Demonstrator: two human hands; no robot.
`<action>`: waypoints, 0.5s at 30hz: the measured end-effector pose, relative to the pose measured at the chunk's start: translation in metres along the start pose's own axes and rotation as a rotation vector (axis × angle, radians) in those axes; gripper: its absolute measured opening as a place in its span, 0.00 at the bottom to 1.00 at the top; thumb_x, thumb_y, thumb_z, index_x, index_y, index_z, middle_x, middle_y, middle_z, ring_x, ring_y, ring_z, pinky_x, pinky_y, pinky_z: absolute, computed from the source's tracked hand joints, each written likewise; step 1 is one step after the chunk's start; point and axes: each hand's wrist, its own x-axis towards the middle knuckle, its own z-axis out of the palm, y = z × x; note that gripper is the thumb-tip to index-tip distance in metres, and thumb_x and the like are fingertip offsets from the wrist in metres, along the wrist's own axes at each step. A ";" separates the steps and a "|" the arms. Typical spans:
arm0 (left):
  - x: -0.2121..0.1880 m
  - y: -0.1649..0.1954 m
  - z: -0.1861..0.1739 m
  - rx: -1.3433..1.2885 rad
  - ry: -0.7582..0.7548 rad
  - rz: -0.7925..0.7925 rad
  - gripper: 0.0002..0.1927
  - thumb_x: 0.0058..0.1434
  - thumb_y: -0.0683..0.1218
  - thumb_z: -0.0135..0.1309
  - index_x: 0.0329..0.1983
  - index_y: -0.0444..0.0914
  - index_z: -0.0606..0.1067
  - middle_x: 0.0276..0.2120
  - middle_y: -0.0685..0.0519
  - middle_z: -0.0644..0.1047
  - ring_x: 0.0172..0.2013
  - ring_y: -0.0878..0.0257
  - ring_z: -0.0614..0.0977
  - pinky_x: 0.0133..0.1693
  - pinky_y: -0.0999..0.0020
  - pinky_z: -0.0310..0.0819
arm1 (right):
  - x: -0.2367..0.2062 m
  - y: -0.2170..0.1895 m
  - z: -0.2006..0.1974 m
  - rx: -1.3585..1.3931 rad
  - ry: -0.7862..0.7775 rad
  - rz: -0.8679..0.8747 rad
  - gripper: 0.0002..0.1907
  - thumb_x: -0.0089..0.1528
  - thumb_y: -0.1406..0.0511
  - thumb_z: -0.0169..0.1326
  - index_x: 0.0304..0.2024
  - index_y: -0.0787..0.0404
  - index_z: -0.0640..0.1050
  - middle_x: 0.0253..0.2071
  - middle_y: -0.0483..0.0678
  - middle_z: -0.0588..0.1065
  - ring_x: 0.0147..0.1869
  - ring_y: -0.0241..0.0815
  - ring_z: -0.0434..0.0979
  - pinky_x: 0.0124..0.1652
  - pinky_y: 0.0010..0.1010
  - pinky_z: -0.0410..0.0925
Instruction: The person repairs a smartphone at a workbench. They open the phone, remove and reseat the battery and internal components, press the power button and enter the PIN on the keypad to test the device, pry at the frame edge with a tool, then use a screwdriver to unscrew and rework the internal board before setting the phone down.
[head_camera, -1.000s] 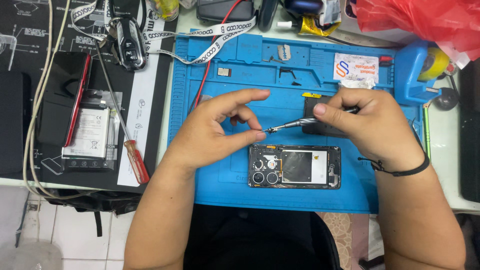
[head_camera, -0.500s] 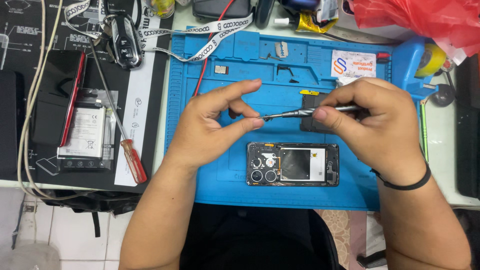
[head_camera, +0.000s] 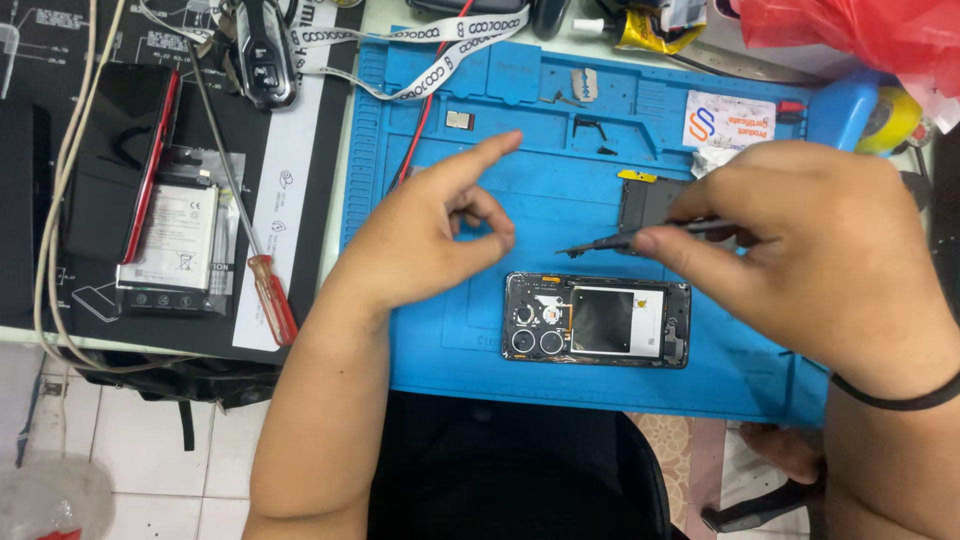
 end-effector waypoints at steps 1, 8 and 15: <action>0.000 0.000 0.002 -0.042 -0.060 -0.022 0.45 0.57 0.40 0.61 0.78 0.45 0.58 0.36 0.58 0.83 0.38 0.68 0.80 0.50 0.73 0.74 | 0.003 -0.004 0.001 -0.095 -0.023 -0.072 0.13 0.50 0.60 0.72 0.29 0.61 0.84 0.19 0.49 0.71 0.26 0.49 0.73 0.26 0.38 0.65; 0.002 0.008 0.002 0.307 -0.116 -0.115 0.51 0.51 0.39 0.60 0.77 0.44 0.51 0.32 0.55 0.85 0.35 0.61 0.82 0.43 0.68 0.74 | 0.022 -0.026 0.016 -0.063 -0.168 -0.131 0.15 0.51 0.56 0.68 0.24 0.59 0.79 0.21 0.47 0.72 0.27 0.52 0.75 0.24 0.42 0.66; 0.002 0.007 0.002 0.312 -0.119 -0.061 0.51 0.51 0.38 0.60 0.77 0.40 0.49 0.30 0.53 0.85 0.39 0.59 0.85 0.49 0.64 0.73 | 0.030 -0.032 0.026 -0.054 -0.166 -0.166 0.14 0.51 0.56 0.67 0.25 0.59 0.80 0.21 0.47 0.72 0.28 0.52 0.75 0.26 0.43 0.67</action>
